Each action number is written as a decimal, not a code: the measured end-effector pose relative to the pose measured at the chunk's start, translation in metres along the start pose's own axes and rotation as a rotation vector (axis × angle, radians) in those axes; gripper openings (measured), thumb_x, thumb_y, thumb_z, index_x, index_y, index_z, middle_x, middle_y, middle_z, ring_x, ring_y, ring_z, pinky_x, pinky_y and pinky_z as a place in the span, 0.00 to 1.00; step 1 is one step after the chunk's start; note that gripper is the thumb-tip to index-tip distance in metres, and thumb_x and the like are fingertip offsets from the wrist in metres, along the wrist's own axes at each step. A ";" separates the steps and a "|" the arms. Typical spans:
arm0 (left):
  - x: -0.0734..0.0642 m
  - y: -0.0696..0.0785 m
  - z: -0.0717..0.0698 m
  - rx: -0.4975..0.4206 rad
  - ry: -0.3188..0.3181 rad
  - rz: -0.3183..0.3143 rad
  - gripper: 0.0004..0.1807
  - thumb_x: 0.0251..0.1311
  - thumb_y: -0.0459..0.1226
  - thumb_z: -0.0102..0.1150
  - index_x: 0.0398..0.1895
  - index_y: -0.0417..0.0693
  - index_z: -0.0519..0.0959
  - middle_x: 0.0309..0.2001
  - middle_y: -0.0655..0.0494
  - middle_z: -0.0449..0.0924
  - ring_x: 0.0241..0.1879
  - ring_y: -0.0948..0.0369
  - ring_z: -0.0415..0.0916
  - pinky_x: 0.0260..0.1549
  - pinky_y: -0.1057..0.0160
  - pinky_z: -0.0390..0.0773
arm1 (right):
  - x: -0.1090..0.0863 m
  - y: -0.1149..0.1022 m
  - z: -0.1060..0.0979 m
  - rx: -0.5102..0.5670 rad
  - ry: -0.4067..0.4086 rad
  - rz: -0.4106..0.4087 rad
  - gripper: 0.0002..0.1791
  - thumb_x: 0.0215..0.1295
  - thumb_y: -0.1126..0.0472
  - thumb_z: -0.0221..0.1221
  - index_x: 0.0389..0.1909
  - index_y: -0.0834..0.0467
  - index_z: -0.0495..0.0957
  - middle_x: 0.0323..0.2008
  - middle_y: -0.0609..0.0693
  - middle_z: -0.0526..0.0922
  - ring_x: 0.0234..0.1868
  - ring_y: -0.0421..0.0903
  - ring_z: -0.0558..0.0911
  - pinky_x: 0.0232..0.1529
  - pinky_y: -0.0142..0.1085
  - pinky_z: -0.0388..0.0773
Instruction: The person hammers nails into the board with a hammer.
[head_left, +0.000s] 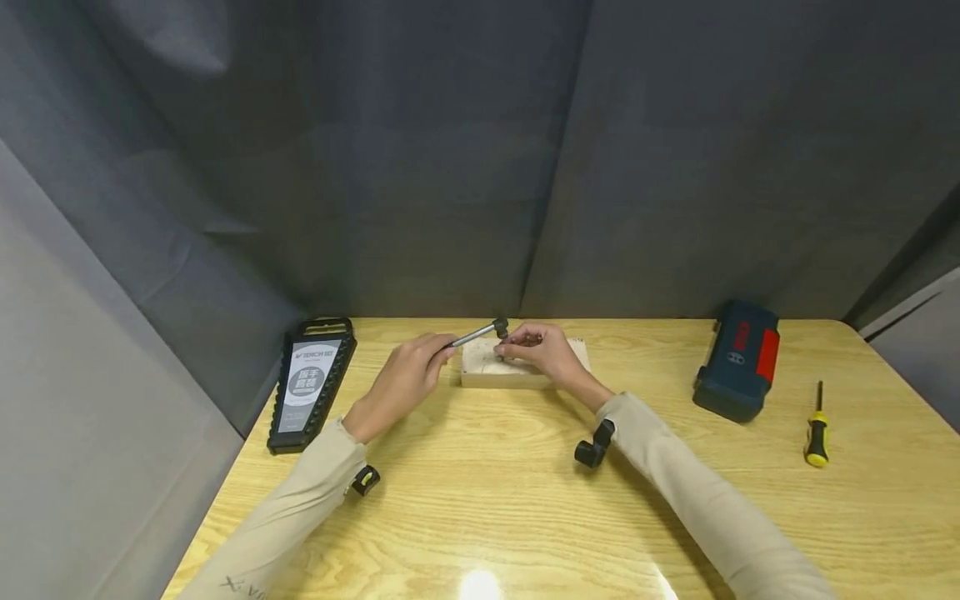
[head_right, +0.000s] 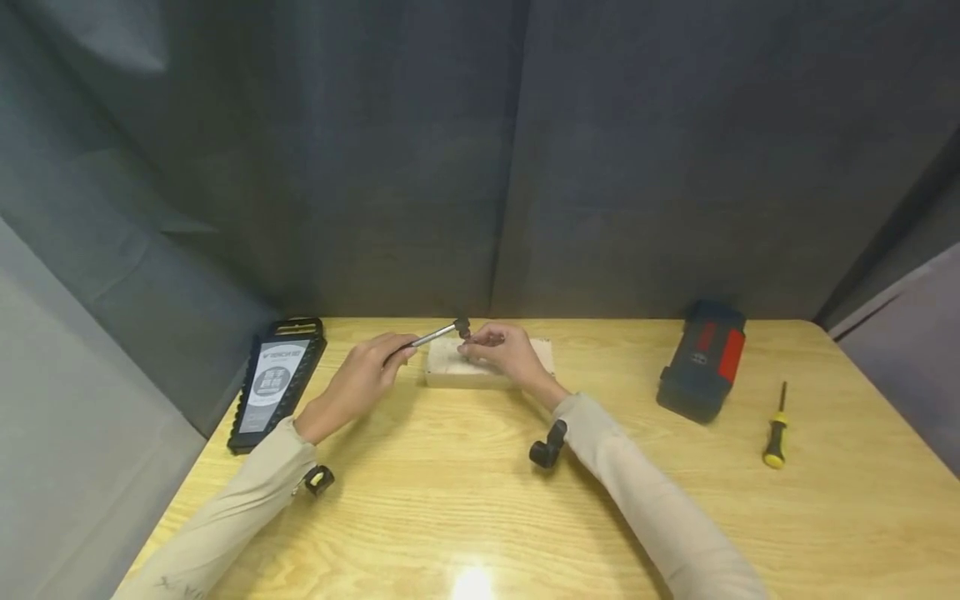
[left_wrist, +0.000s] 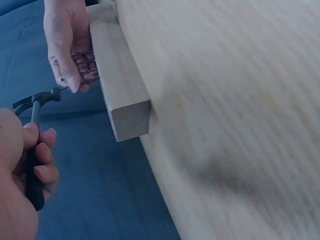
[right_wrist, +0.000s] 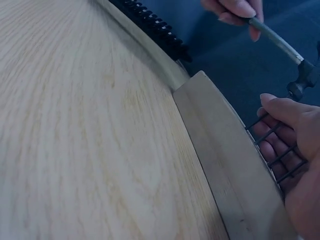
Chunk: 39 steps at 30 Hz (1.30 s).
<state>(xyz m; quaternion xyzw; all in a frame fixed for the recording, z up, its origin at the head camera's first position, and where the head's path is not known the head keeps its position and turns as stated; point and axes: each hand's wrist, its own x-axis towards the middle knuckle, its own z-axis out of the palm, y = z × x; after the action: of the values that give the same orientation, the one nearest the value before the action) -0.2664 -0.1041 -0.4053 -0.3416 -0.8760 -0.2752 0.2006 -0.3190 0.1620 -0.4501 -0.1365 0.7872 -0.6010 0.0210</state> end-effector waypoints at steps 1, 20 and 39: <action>0.000 0.000 0.000 0.007 -0.002 -0.001 0.12 0.76 0.31 0.58 0.55 0.35 0.84 0.42 0.46 0.87 0.28 0.62 0.76 0.27 0.64 0.77 | 0.000 0.000 0.000 -0.009 0.001 -0.002 0.11 0.63 0.59 0.75 0.39 0.63 0.88 0.38 0.48 0.92 0.35 0.41 0.85 0.36 0.29 0.78; 0.017 0.004 -0.021 -0.193 0.172 -0.042 0.13 0.79 0.33 0.53 0.61 0.38 0.78 0.37 0.45 0.82 0.27 0.58 0.74 0.22 0.63 0.72 | -0.003 -0.001 -0.002 -0.015 -0.012 -0.026 0.12 0.64 0.56 0.75 0.41 0.60 0.88 0.41 0.51 0.91 0.38 0.44 0.86 0.40 0.31 0.80; 0.009 0.006 -0.008 0.001 -0.061 -0.026 0.13 0.78 0.33 0.56 0.57 0.36 0.84 0.48 0.45 0.88 0.39 0.56 0.85 0.36 0.58 0.84 | -0.002 0.003 0.000 -0.003 -0.030 -0.057 0.10 0.66 0.59 0.73 0.40 0.62 0.87 0.42 0.54 0.92 0.39 0.46 0.87 0.39 0.32 0.81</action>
<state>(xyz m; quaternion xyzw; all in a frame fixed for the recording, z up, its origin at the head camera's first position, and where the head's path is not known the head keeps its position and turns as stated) -0.2669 -0.1008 -0.3921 -0.3383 -0.8862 -0.2667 0.1705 -0.3178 0.1635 -0.4537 -0.1677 0.7835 -0.5981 0.0155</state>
